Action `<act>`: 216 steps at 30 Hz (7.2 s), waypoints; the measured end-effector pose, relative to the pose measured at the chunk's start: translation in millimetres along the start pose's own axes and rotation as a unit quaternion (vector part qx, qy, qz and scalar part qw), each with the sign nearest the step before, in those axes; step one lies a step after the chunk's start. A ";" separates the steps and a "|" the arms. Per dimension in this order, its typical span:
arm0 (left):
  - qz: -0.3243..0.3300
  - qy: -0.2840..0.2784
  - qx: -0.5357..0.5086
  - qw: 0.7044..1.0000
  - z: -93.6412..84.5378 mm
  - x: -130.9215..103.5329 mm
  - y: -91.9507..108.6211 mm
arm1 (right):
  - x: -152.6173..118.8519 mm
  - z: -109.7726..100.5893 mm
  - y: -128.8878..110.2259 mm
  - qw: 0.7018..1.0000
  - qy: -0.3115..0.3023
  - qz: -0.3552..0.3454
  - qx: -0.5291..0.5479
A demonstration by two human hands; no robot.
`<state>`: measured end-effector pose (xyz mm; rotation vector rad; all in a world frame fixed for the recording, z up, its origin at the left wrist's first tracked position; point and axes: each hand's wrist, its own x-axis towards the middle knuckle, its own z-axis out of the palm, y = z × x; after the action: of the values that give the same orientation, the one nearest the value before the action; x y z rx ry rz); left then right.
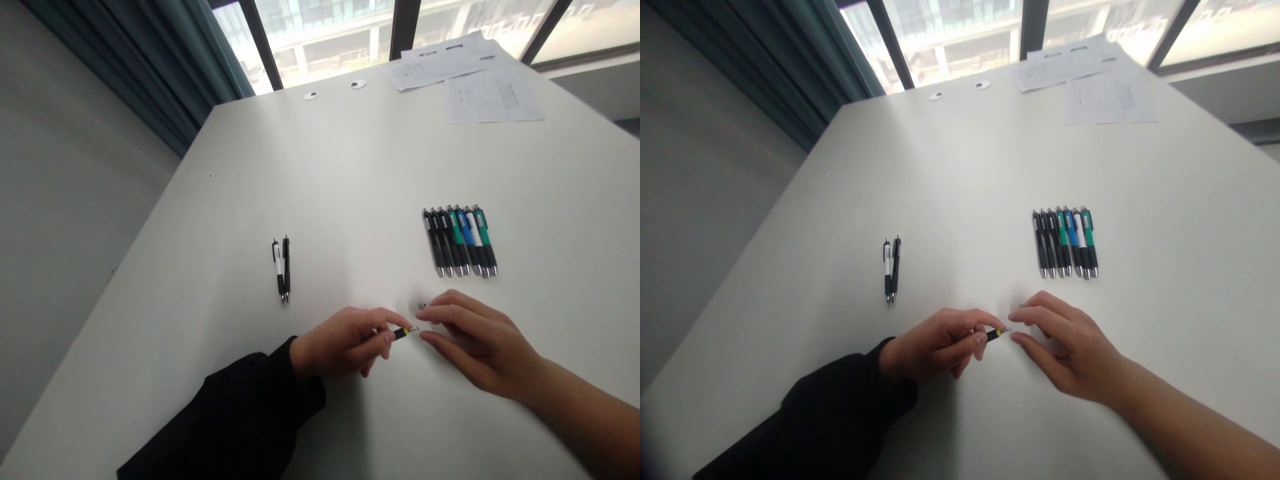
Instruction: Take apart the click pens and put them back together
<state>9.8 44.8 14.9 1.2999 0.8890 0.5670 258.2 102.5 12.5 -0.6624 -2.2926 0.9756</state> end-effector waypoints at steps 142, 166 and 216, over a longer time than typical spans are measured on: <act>-0.027 0.013 -0.065 0.997 2.1 3.3 -2.7 | 0.2 5.2 -4.8 0.991 -0.133 0.011 0.017; 0.105 0.181 0.230 0.950 -19.0 -5.6 -4.2 | -1.6 -68.0 36.5 0.976 -0.187 0.114 -0.008; 0.122 0.127 0.301 0.937 -19.2 -5.0 -2.2 | -1.2 -68.4 38.5 0.975 -0.180 0.130 -0.006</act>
<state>-9.0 51.4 13.5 1.9417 1.1779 0.6977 312.3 158.6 22.7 -0.8672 -2.5697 1.2943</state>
